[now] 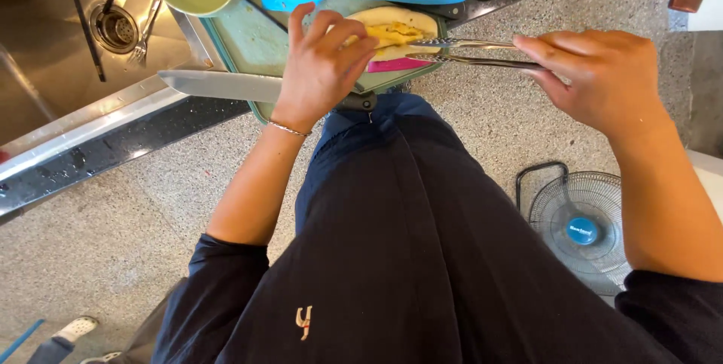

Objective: The recorder prepares a hot dog by slicing bread, cooking an omelet-style egg, heating a sausage, and assembling them with sauce.

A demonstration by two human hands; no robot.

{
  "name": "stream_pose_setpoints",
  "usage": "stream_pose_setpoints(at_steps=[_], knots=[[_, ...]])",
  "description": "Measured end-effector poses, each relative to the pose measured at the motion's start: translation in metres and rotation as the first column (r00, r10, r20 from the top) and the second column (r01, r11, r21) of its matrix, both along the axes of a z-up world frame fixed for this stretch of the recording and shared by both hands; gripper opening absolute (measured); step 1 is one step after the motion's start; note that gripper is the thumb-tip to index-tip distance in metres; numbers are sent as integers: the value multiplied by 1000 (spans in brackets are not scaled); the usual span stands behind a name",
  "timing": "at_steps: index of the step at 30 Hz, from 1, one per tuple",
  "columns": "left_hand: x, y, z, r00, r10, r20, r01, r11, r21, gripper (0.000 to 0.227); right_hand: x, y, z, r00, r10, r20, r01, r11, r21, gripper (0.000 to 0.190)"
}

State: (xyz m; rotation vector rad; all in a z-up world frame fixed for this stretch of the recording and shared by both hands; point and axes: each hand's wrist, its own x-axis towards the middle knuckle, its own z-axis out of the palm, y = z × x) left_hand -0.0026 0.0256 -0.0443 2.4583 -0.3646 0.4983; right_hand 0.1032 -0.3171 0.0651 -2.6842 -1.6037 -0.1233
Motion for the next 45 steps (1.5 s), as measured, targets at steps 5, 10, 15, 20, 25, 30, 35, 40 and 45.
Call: stream_pose_setpoints(at_steps=[5,10,15,20,25,30,35,40,45], knots=[[5,-5,-4,998,-44,-51,48,996,80,8,-6,5,8,998,-63,-9,64,996,62,42],[0,1,-2,998,-40,-38,45,991,129,9,-2,0,-20,999,-44,-11,45,994,96,37],[-9,15,-12,1000,-25,-14,26,998,51,13,1,-6,-32,998,11,62,-14,999,48,31],[-9,13,-9,998,19,-54,-15,996,85,12,0,18,-8,972,77,224,-89,995,47,28],[-7,10,-12,995,68,-76,-61,993,97,10,1,2,-7,989,55,136,-59,998,25,33],[-6,7,-13,992,53,-111,-39,991,126,9,-2,-1,-8,997,32,63,-33,999,20,38],[-8,19,-10,993,16,-114,-7,997,73,11,-1,24,-38,997,54,49,-57,997,52,33],[-6,45,-8,988,-43,-149,16,984,-177,23,0,35,-39,990,97,102,-103,993,58,28],[7,53,-11,971,-71,-230,55,996,-73,29,-6,41,-33,985,93,145,-95,995,8,22]])
